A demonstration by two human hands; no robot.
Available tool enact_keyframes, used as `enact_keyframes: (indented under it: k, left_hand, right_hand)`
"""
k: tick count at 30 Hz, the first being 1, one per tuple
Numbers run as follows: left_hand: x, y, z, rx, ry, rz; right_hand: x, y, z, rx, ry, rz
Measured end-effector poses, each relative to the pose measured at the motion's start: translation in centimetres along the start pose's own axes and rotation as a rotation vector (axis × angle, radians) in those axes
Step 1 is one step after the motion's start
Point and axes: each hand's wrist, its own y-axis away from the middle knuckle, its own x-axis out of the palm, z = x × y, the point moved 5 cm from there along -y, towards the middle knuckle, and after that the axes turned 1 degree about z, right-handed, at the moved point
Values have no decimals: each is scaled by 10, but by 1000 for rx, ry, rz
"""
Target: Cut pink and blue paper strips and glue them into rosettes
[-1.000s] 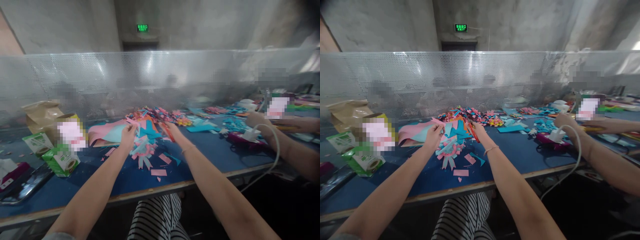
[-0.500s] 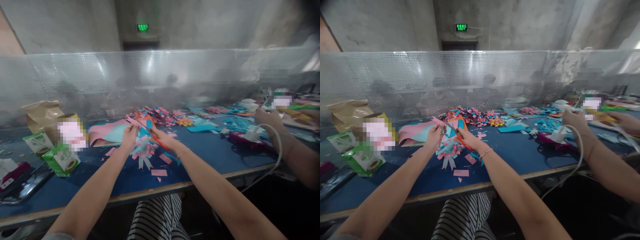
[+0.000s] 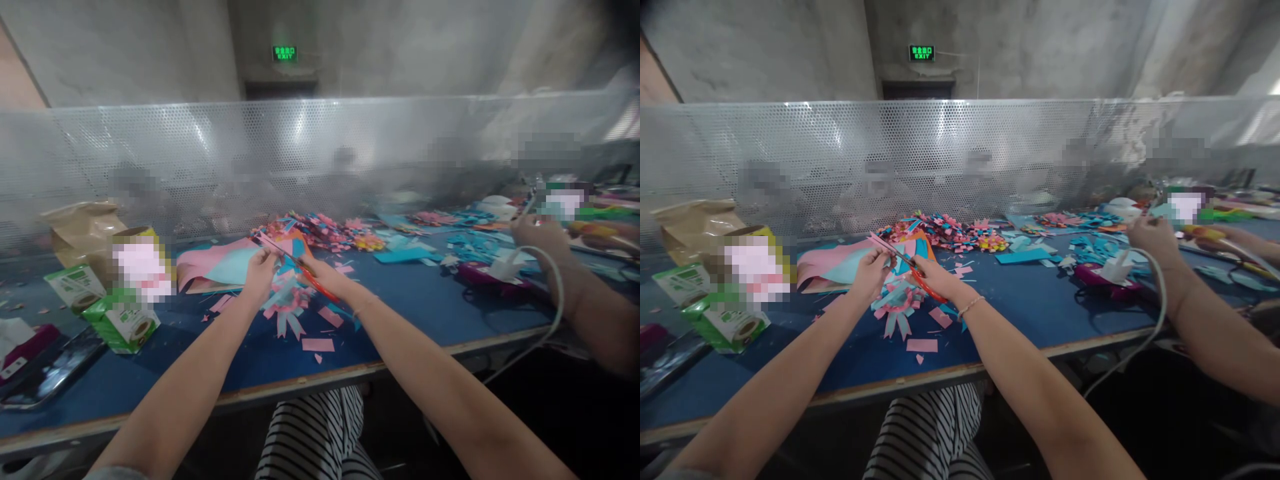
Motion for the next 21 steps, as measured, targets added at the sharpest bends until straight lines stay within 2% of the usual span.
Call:
enact_keyframes:
  k: [12,21]
  left_hand:
    - [2,-1,0,-61,108,-32]
    - [3,0,-2,-81,143,-13]
  right_hand:
    - [0,-1,-5,6,23,-15]
    - [-3,-1,-5,-4,109,-95]
